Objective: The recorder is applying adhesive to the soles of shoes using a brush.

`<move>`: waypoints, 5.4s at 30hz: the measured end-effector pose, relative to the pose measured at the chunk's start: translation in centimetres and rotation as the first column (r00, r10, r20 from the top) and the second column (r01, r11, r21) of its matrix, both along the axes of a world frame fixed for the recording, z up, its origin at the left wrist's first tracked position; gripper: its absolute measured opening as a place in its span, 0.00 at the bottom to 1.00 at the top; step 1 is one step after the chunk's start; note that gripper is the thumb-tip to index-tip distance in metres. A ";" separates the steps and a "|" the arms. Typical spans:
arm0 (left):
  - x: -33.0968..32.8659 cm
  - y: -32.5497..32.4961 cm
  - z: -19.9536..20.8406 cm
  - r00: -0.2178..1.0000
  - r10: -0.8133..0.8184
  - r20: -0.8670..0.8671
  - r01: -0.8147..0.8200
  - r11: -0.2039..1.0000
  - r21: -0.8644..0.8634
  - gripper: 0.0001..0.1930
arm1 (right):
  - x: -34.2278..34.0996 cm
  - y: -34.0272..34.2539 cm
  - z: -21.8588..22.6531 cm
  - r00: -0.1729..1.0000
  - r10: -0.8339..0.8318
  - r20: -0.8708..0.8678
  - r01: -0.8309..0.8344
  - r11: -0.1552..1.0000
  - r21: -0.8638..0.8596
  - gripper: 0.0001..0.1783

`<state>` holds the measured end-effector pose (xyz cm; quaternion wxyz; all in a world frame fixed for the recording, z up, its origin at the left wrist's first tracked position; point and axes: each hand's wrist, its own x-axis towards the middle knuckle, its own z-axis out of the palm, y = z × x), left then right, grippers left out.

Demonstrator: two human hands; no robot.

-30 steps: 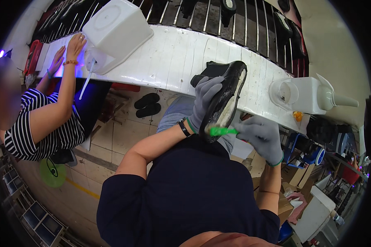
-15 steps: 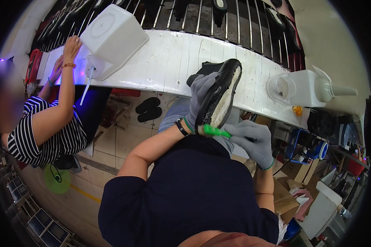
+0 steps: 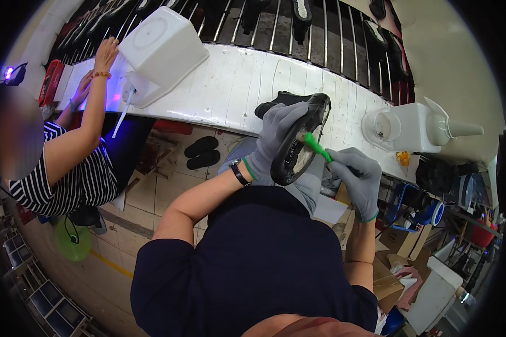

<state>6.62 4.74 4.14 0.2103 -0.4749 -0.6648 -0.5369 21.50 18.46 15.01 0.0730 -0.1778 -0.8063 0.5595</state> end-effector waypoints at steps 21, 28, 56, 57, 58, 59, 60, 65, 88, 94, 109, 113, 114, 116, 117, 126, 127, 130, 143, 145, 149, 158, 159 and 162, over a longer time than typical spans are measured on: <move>-6.7 -1.1 9.2 0.321 -0.512 0.797 0.913 0.391 -0.117 0.39 | -4.5 3.1 6.7 0.848 0.424 -0.319 -0.096 0.714 0.694 0.15; -12.6 3.3 5.1 -0.017 -0.442 0.897 0.997 0.058 0.048 0.31 | -6.9 5.4 9.0 0.867 0.450 -0.212 -0.064 0.523 0.850 0.10; -12.3 -1.5 -4.2 0.169 -0.496 0.852 0.543 0.768 0.339 0.32 | 5.4 14.1 -6.6 0.813 -0.580 0.054 0.327 0.530 0.782 0.09; -11.8 -1.8 -5.2 0.073 -0.518 0.852 0.458 0.776 0.433 0.34 | 4.9 13.7 -6.9 0.789 -0.609 0.079 0.295 0.489 0.821 0.10; -10.9 -1.6 -5.1 -0.022 -0.546 0.837 0.364 0.775 0.516 0.37 | 4.5 13.6 -7.2 0.761 -0.641 0.100 0.261 0.444 0.857 0.10; -9.5 -1.3 -5.0 -0.114 -0.547 0.829 0.281 0.783 0.555 0.41 | 4.4 13.7 -7.6 0.738 -0.664 0.121 0.250 0.436 0.864 0.09; -8.5 -1.3 -4.8 -0.212 -0.563 0.798 0.223 0.768 0.601 0.40 | 4.3 13.8 -7.8 0.741 -0.661 0.122 0.248 0.438 0.864 0.09; -7.4 -2.2 -6.9 -0.598 -0.691 0.406 0.134 0.414 0.901 0.37 | 6.4 15.6 -10.1 0.851 -0.524 0.010 0.359 0.596 0.718 0.11; -3.0 -1.5 5.7 0.016 -0.417 0.909 0.383 0.842 0.380 0.34 | 0.4 4.9 3.9 0.945 0.214 -0.247 -0.188 0.974 0.125 0.17; -3.4 -1.4 6.1 0.109 -0.402 0.909 0.362 0.868 0.340 0.32 | 1.2 3.6 3.5 0.962 0.211 -0.176 -0.176 0.965 0.195 0.16; -2.1 -1.5 8.0 0.201 -0.375 0.905 0.496 0.836 0.236 0.36 | -2.2 4.3 3.0 0.973 0.036 -0.228 0.056 0.921 0.385 0.14; -2.0 -1.6 8.1 0.278 -0.382 0.881 0.514 0.834 0.200 0.37 | -3.1 4.2 3.6 0.964 0.044 -0.261 0.080 0.893 0.443 0.14; -2.0 -1.6 8.1 0.293 -0.372 0.881 0.521 0.835 0.179 0.37 | -3.3 4.2 3.7 0.964 0.044 -0.262 0.081 0.892 0.445 0.14; -2.1 -1.7 7.9 0.336 -0.335 0.880 0.533 0.838 0.115 0.39 | -3.7 4.3 4.0 0.951 0.065 -0.301 0.088 0.879 0.468 0.13; -2.1 -1.7 7.9 0.379 -0.296 0.877 0.541 0.840 0.050 0.41 | -4.0 4.4 4.2 0.951 0.065 -0.302 0.088 0.879 0.468 0.13; -1.8 -1.8 8.7 0.594 -0.166 0.787 0.522 0.824 -0.220 0.47 | -7.0 6.6 5.3 0.955 -0.012 -0.297 0.144 0.894 0.425 0.11; -1.9 -1.7 8.6 0.596 -0.169 0.785 0.524 0.823 -0.220 0.47 | -7.3 7.1 5.1 0.941 0.002 -0.339 0.141 0.908 0.396 0.12; -2.2 -1.5 8.5 0.569 -0.206 0.796 0.536 0.827 -0.169 0.47 | -7.4 8.2 5.4 0.950 0.030 -0.310 0.091 0.924 0.370 0.13; -3.0 -1.4 9.2 0.423 -0.334 0.842 0.620 0.785 -0.001 0.41 | -6.9 9.6 7.8 0.969 0.217 -0.121 -0.172 0.937 0.304 0.11; -3.0 -1.5 9.4 0.361 -0.355 0.863 0.630 0.775 0.055 0.40 | -6.7 9.6 7.9 0.966 0.250 -0.070 -0.216 0.923 0.317 0.12; -3.1 -1.6 9.4 0.288 -0.364 0.886 0.636 0.764 0.107 0.38 | -6.5 9.7 8.2 0.937 0.335 -0.103 -0.289 0.905 0.312 0.13; -2.8 -1.6 9.0 0.239 -0.396 0.887 0.630 0.758 0.169 0.37 | -4.8 9.0 8.5 0.900 0.435 -0.024 -0.393 0.835 0.386 0.14; -2.9 -1.7 8.9 0.240 -0.393 0.888 0.623 0.763 0.170 0.38 | -4.7 8.9 8.4 0.891 0.455 -0.010 -0.417 0.825 0.382 0.14; -3.1 -1.9 8.8 0.227 -0.350 0.909 0.594 0.789 0.155 0.38 | -3.8 8.7 7.1 0.890 0.457 -0.009 -0.441 0.864 0.241 0.14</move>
